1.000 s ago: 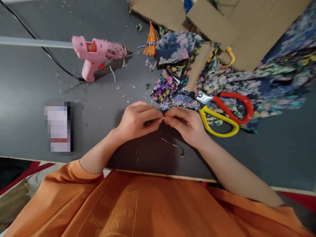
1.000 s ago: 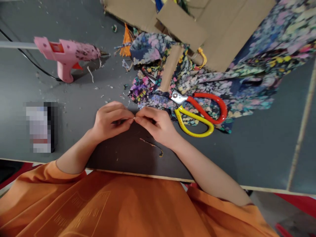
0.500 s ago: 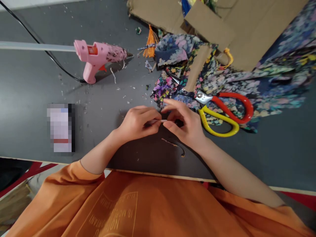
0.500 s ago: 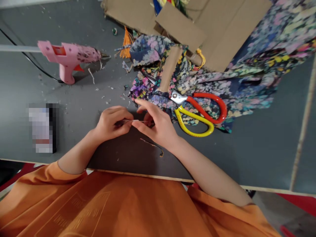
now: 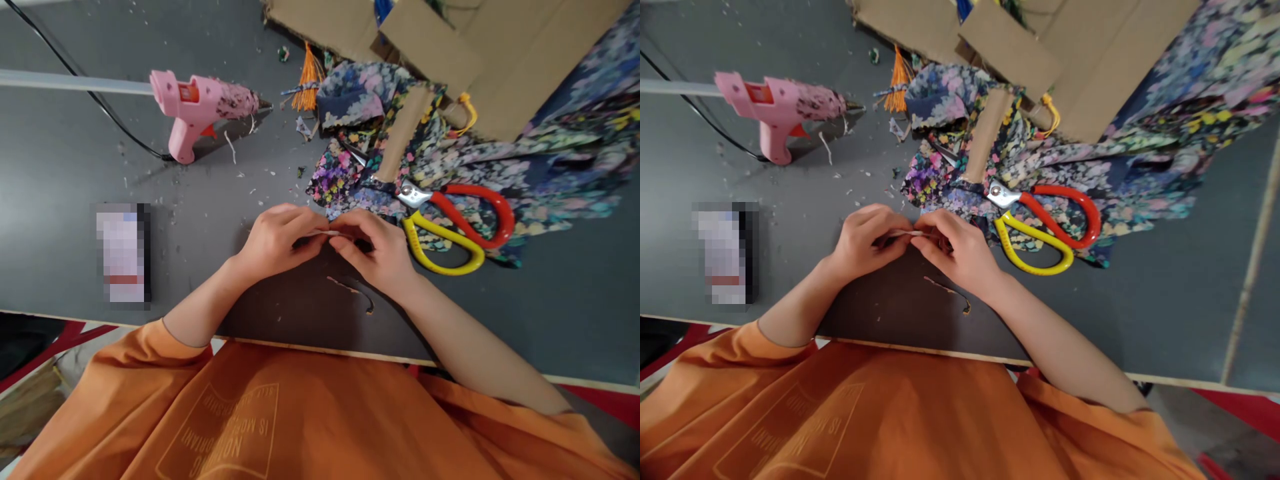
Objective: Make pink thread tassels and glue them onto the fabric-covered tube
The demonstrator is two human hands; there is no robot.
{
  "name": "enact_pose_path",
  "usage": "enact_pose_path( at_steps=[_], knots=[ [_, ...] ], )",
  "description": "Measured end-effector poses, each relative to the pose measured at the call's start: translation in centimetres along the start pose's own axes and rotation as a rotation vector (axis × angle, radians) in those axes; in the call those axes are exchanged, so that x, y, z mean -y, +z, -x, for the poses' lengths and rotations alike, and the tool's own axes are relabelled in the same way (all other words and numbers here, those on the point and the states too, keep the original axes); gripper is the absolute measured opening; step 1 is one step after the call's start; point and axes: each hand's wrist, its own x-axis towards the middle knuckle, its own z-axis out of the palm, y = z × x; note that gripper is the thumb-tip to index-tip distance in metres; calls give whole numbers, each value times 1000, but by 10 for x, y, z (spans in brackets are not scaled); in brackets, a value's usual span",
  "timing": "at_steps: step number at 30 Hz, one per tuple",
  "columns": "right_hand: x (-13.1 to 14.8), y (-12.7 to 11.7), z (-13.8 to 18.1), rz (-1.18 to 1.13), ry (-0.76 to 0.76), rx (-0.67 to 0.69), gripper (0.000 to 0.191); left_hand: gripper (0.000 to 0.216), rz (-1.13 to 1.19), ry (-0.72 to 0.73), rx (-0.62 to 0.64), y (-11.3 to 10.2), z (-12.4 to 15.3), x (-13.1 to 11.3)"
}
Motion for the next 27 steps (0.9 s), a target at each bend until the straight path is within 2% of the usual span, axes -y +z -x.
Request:
enact_pose_path(
  at_steps=[5,9,12,19,22,24,25,26,27],
  knots=[
    [4,-3,-4,-39,-20,35,12,3,19,47,21,-1,-2,1],
    [9,-7,-7,-176,134,70,19,3,38,85,-8,-3,-3,1],
    [5,-8,-4,-372,266,63,20,5,49,74,-35,-5,-4,1],
    [-2,-7,-7,-867,409,-113,21,10,150,18,-50,-7,-6,1],
    [2,-15,-16,-1010,398,-113,26,10,196,32,-52,-8,-6,2],
    [1,-27,-22,-1026,397,-138,31,12,226,21,-38,-10,-5,4],
    [-1,-33,-24,-990,407,-193,35,12,251,0,-32,-11,-4,5],
    [-4,-39,-25,-923,348,-314,42,12,283,-31,-28,-12,-3,5],
    [-7,-42,-25,-853,276,-370,46,12,321,-69,-36,-13,-3,4]
  ],
)
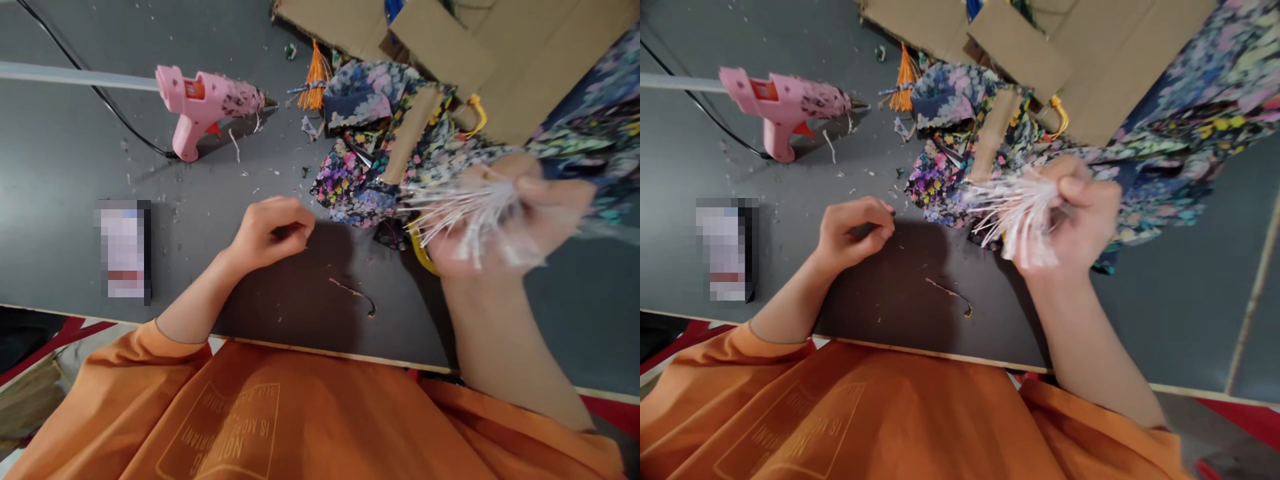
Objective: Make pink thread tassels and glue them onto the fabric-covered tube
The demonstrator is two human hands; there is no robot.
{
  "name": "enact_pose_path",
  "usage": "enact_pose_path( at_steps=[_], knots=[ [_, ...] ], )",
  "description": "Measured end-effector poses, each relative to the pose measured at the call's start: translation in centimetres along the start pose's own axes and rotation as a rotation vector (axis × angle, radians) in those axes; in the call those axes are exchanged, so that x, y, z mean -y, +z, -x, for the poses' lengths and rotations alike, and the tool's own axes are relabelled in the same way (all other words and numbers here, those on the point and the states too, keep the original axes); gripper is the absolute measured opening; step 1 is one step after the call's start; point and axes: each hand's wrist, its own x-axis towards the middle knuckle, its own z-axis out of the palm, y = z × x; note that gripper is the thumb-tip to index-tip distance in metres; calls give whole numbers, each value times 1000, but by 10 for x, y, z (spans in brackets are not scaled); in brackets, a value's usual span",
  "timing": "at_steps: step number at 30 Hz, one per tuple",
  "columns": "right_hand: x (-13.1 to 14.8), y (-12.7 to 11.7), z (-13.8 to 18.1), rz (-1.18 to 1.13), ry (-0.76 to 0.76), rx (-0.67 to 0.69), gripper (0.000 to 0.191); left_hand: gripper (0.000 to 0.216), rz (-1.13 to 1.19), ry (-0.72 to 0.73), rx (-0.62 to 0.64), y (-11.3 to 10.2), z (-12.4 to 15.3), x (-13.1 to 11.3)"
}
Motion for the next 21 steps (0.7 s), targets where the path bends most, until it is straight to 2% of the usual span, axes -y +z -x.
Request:
enact_pose_path(
  at_steps=[2,3,5,7,10,11,13,15,16,19,21],
  knots=[
    [-2,-3,1,152,-101,-45,39,8,73,-87,-61,2,1,-3],
    [-3,-2,5,259,-194,-9,34,7,95,-135,-122,4,1,-4],
    [-6,8,16,524,-273,208,21,13,97,-225,-298,8,2,-5],
    [-7,22,30,706,-284,446,20,18,73,-272,-486,11,3,-3],
    [-10,40,43,767,-470,733,13,22,-15,-306,-613,9,3,6],
    [-13,43,45,788,-518,779,11,23,-42,-324,-610,8,3,8],
    [-20,44,46,988,-580,718,12,25,-48,-362,-553,5,3,11],
    [-28,39,43,1267,-599,629,19,26,-10,-366,-449,4,2,10],
    [-30,36,41,1318,-606,623,19,24,-4,-350,-385,4,2,8],
    [-31,28,37,1311,-627,545,28,14,-43,-216,-239,7,0,1],
    [-28,25,35,1207,-563,432,20,13,-57,-131,-196,9,-1,-4]
  ],
)
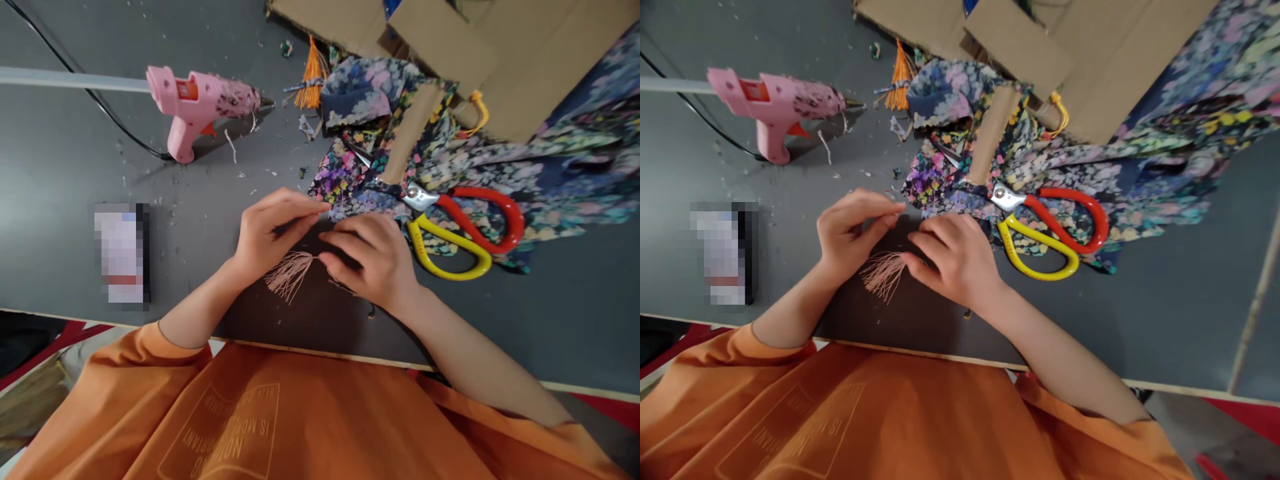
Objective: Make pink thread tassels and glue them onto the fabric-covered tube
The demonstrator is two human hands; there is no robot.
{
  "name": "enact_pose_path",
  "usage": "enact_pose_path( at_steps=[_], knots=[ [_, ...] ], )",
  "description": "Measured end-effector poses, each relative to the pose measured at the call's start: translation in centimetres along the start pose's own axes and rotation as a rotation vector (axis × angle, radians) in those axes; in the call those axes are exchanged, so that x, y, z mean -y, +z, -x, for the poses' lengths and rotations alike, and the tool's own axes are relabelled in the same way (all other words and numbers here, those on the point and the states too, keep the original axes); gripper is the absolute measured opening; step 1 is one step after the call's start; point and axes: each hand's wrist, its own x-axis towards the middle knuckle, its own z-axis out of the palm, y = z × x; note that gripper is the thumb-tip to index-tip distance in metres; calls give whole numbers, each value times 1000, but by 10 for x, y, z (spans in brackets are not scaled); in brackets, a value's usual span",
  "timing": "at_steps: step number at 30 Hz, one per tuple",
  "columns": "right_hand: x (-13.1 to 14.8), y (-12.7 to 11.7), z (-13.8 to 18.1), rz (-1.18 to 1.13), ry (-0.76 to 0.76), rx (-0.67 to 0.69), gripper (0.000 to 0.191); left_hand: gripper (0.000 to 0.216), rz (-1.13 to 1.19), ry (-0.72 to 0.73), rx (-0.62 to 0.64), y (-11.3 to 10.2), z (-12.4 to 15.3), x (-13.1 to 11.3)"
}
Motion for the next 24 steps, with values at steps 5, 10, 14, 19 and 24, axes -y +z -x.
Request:
enact_pose_path(
  at_steps=[5,10,14,19,24],
  knots=[
    [1,0,-4,-342,227,-128,17,23,108,-73,63,5,6,-4],
    [-1,4,-4,-409,307,-147,11,32,181,-100,95,8,12,0],
    [-5,6,-1,-395,342,-175,8,33,182,-95,105,8,11,0],
    [-8,8,1,-555,426,-209,7,26,207,-120,29,6,8,3],
    [-12,8,2,-708,452,-276,11,17,170,-139,-115,2,7,7]
  ],
)
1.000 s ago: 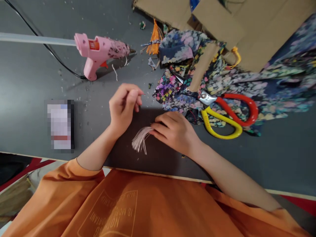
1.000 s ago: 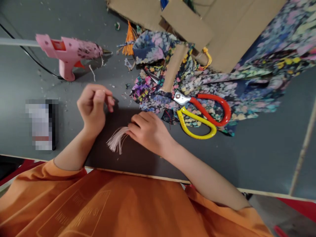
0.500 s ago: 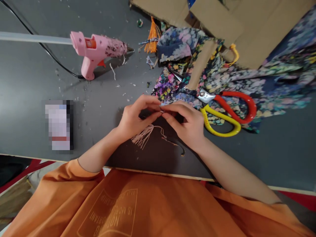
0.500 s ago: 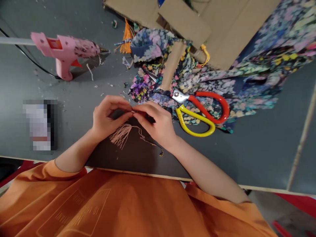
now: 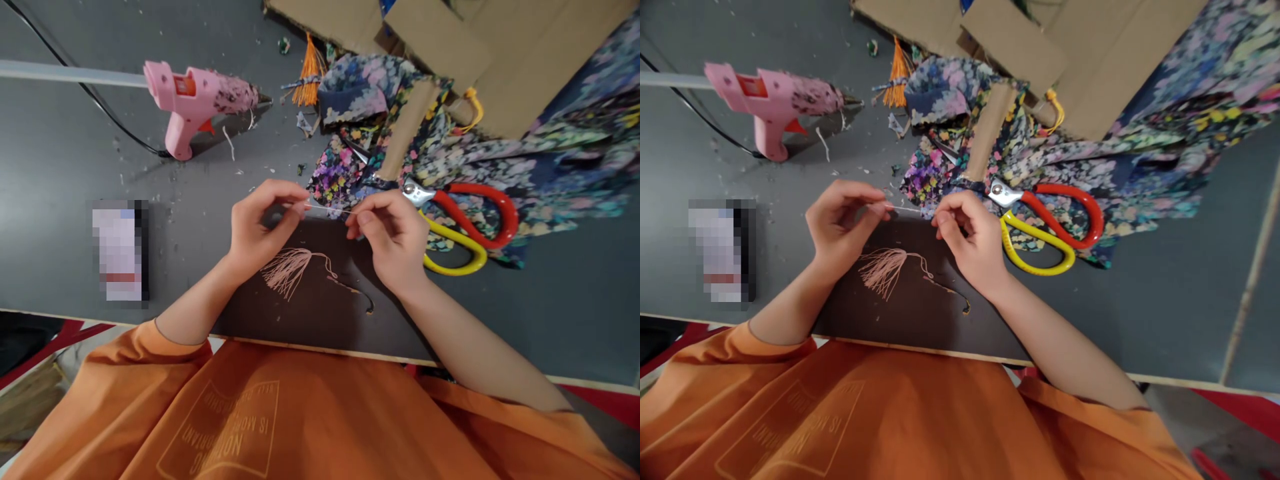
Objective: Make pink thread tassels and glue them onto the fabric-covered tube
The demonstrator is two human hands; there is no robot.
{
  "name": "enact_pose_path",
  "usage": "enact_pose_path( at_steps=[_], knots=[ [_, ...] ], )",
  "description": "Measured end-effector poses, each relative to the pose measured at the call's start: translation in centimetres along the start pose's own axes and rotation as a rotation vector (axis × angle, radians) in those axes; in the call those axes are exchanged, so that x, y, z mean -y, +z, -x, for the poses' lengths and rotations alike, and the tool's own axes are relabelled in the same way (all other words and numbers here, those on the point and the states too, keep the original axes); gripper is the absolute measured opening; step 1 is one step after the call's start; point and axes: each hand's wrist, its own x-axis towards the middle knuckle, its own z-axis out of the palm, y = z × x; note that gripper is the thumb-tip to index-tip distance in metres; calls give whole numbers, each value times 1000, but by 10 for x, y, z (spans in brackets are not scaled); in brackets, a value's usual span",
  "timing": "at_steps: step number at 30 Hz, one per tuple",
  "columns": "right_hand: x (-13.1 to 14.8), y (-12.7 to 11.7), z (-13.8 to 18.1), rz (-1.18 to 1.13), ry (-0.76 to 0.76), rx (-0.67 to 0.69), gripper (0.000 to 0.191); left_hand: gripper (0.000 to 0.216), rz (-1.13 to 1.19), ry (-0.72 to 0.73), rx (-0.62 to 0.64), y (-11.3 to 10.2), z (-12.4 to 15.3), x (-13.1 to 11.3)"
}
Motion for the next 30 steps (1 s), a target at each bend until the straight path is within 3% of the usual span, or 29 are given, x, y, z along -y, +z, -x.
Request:
enact_pose_path(
  at_steps=[6,8,12,16,19,24,30],
  knots=[
    [-6,0,0,-76,13,-28,10,18,-3,51,-89,-2,0,1],
    [-7,0,0,-51,1,-40,9,18,-10,58,-36,-1,2,0],
    [-5,0,1,104,-126,-46,27,22,0,36,71,1,4,-5],
    [3,3,1,331,-347,82,32,30,32,25,156,3,5,-9],
    [5,7,3,409,-425,105,30,33,20,37,205,4,6,-10],
    [5,9,3,387,-403,47,16,21,-68,67,250,5,5,-11],
    [8,6,1,357,-302,96,9,7,-153,163,276,2,-1,-15]
  ],
)
